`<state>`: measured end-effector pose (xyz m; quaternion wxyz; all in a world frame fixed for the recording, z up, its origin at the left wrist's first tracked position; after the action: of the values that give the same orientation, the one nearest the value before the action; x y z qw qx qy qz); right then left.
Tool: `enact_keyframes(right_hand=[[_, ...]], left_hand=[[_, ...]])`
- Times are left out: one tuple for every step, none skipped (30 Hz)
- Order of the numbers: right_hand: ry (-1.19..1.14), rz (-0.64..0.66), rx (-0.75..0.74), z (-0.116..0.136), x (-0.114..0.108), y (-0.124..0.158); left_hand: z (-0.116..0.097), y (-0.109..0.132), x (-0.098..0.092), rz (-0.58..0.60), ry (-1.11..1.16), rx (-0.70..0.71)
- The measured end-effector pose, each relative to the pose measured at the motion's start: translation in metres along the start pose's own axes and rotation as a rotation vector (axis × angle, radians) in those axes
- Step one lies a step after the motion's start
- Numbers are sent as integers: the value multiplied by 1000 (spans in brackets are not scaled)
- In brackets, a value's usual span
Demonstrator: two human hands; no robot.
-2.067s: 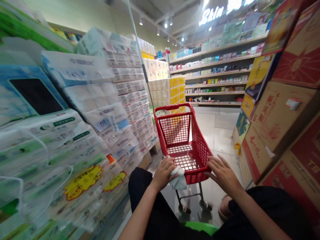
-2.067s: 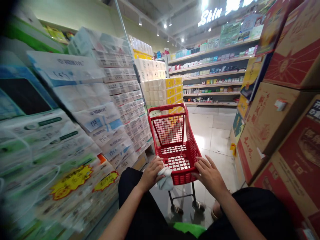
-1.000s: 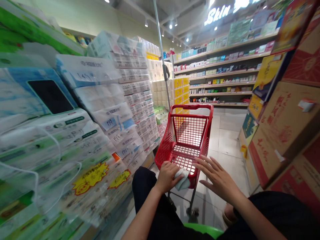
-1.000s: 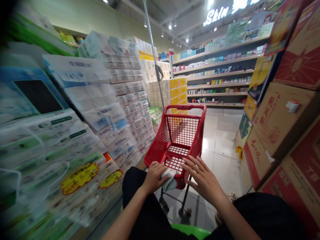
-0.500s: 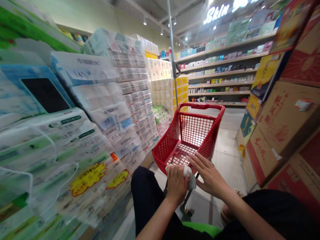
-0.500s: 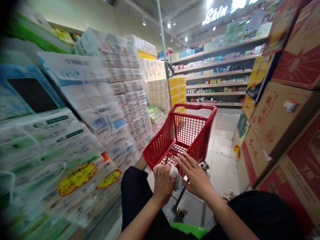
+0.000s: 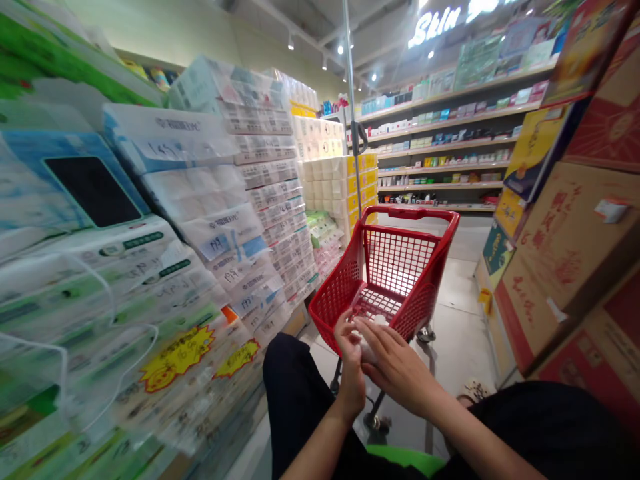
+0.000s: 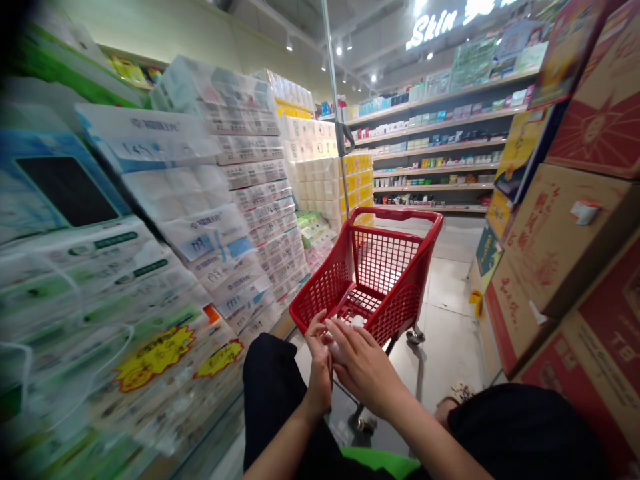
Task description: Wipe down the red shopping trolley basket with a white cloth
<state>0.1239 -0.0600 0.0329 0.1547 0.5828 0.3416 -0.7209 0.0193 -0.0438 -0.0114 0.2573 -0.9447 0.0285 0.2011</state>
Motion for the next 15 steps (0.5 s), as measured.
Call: enact_keyframes(right_hand=[[30, 7, -8, 3, 7, -3], [58, 13, -2, 4, 13, -6], [82, 17, 11, 3, 18, -8], [102, 23, 21, 1, 21, -8], [117, 29, 22, -1, 24, -8], [128, 34, 17, -3, 25, -8], [134, 37, 5, -5, 26, -6], [135, 40, -8, -7, 25, -4], [133, 44, -23, -10, 25, -2], [129, 44, -41, -14, 23, 1], [124, 41, -63, -17, 22, 4], [118, 39, -86, -22, 20, 7], [109, 38, -106, -27, 17, 9], [101, 42, -122, -35, 15, 11], [92, 52, -135, -43, 14, 12]], left_hand=[[3, -3, -4, -29, 30, -2], [6, -7, -10, -56, 45, 3], [8, -10, -17, -71, 41, 14], [11, -14, -22, -62, 14, 26], [13, -18, -27, -32, -36, 36], [16, -22, -31, 18, -103, 51], [19, -24, -33, 80, -180, 70], [22, -26, -34, 142, -255, 93], [25, -27, -33, 194, -318, 117], [27, -27, -33, 232, -363, 139], [29, -26, -32, 260, -391, 156], [30, -26, -30, 283, -406, 162], [32, -26, -29, 301, -413, 159], [32, -26, -27, 318, -416, 152], [32, -27, -25, 336, -422, 147]])
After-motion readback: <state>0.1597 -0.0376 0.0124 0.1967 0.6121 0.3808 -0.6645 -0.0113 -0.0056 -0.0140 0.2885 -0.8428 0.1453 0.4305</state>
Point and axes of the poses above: each hand's wrist, its own y-axis away from the middle knuckle, its own x-axis out of the palm, z = x × y, the point moved 6 cm from there along -y, towards the middle knuckle, and after that the axes turned 15 degrees about z, right-handed, at the moved point
